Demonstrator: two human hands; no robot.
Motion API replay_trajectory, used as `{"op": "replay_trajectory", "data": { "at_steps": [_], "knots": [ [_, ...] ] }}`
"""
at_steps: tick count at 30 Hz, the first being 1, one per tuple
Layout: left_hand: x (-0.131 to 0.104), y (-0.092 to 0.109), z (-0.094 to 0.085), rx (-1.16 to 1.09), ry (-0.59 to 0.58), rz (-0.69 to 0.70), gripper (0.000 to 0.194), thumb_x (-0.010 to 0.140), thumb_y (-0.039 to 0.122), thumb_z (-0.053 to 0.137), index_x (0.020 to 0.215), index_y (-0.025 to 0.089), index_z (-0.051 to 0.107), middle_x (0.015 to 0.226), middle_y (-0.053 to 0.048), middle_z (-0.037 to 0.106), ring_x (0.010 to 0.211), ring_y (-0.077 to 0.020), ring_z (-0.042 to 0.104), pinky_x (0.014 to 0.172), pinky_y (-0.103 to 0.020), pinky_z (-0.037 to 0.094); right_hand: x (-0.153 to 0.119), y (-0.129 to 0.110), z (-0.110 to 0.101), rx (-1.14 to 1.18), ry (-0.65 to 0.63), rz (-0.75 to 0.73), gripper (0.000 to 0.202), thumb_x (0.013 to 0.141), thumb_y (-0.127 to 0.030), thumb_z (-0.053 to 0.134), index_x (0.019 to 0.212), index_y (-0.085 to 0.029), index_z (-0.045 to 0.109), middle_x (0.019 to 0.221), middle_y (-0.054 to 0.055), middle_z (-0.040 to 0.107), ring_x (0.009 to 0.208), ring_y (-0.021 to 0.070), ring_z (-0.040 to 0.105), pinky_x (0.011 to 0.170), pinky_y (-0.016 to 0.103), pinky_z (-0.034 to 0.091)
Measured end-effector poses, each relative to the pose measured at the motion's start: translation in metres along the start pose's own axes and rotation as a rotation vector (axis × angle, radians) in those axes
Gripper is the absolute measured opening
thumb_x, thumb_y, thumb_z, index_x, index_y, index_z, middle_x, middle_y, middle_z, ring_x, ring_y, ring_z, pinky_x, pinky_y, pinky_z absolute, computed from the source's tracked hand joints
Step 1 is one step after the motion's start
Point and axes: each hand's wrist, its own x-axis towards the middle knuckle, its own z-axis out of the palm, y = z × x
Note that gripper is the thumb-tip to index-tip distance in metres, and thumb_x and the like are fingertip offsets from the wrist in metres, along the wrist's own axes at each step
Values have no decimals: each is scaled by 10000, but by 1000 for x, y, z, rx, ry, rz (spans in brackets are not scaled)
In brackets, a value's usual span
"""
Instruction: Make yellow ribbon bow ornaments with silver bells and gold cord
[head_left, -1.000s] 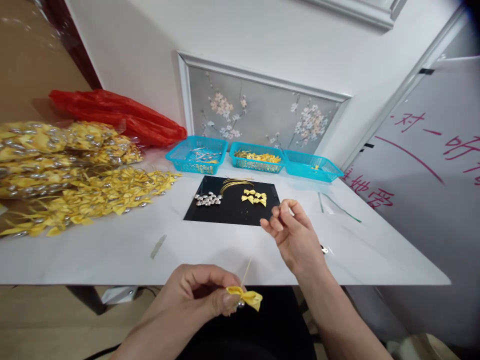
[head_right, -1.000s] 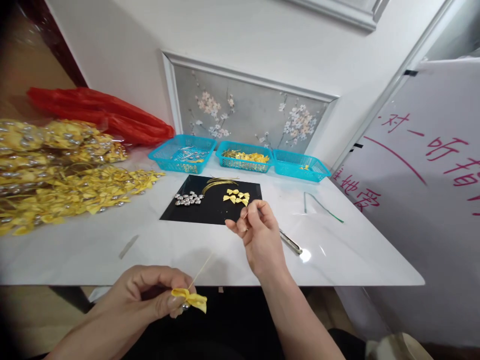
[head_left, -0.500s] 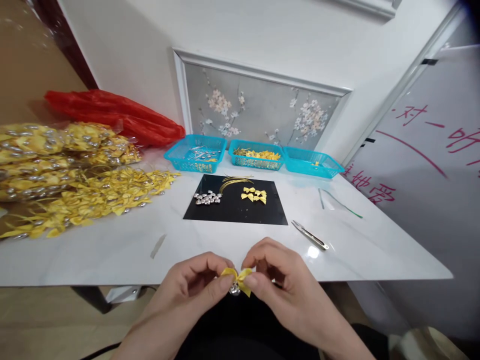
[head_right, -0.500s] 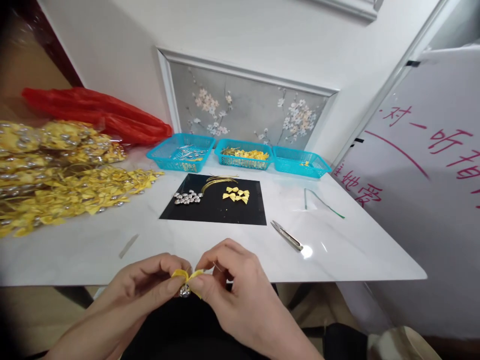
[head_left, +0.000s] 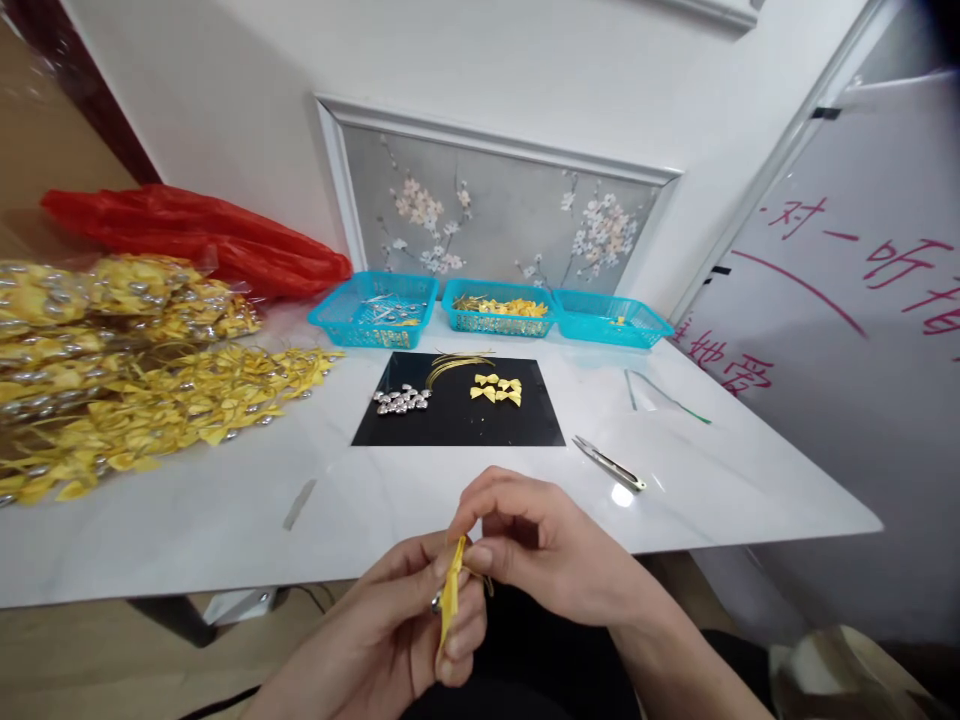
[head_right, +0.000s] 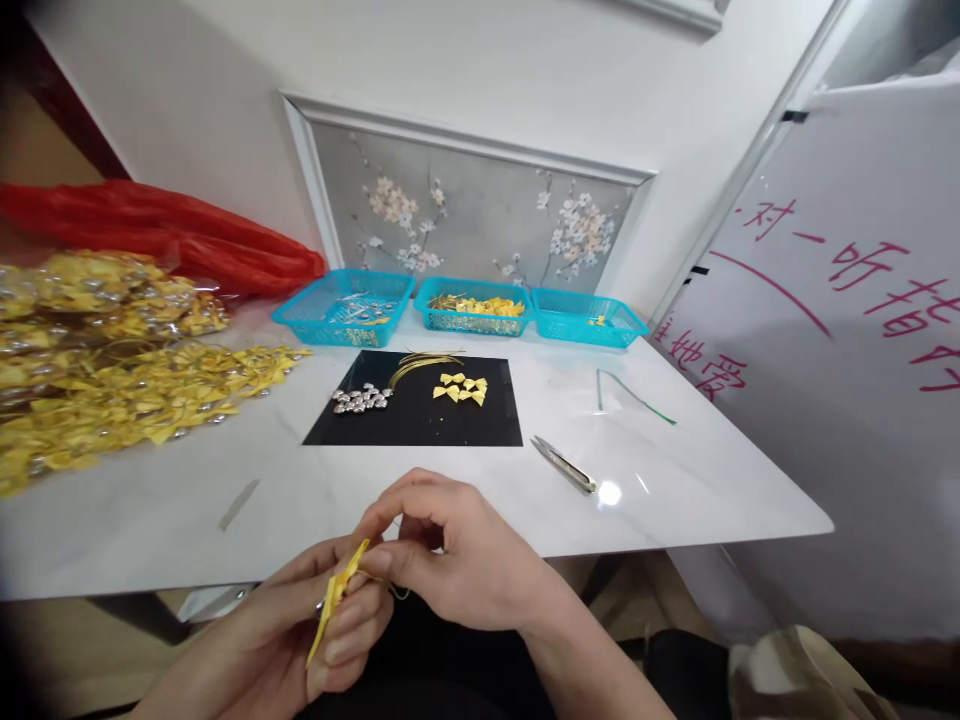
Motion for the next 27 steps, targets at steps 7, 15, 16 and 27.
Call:
{"op": "replay_trajectory", "data": {
  "at_steps": [7, 15, 16, 27],
  "knots": [
    [-1, 0, 4, 183, 176, 57, 233, 749, 395, 913, 827, 194, 825, 760, -30, 727, 686, -132, 666, 627, -201, 565, -5, -1, 3, -173, 50, 47, 138, 891, -109, 610, 790, -202, 610, 844, -17, 596, 714, 115, 567, 625, 237, 449],
    [-12, 4, -3, 743, 448, 470, 348, 765, 528, 857, 1050, 330, 829, 978, -13, 835, 865, -222, 770, 796, -245, 633, -9, -12, 8, -392, 130, 51, 167, 902, -115, 602, 762, -196, 562, 775, -20, 583, 630, 101, 511, 551, 226, 392],
    [-12, 4, -4, 804, 450, 487, 318, 760, 483, 873, 1040, 339, 831, 920, -2, 837, 790, -208, 771, 741, -230, 635, -8, -12, 8, -403, 128, 43, 172, 909, -110, 594, 760, -193, 572, 787, -14, 598, 646, 103, 533, 569, 228, 411],
    [-13, 3, 0, 973, 486, 425, 188, 860, 400, 782, 987, 293, 872, 950, -16, 860, 779, -234, 821, 768, -264, 681, 0, -36, -12, 259, 411, -269, 249, 1006, -175, 581, 1164, -306, 722, 856, -61, 722, 625, 67, 674, 687, 236, 613]
  ]
}}
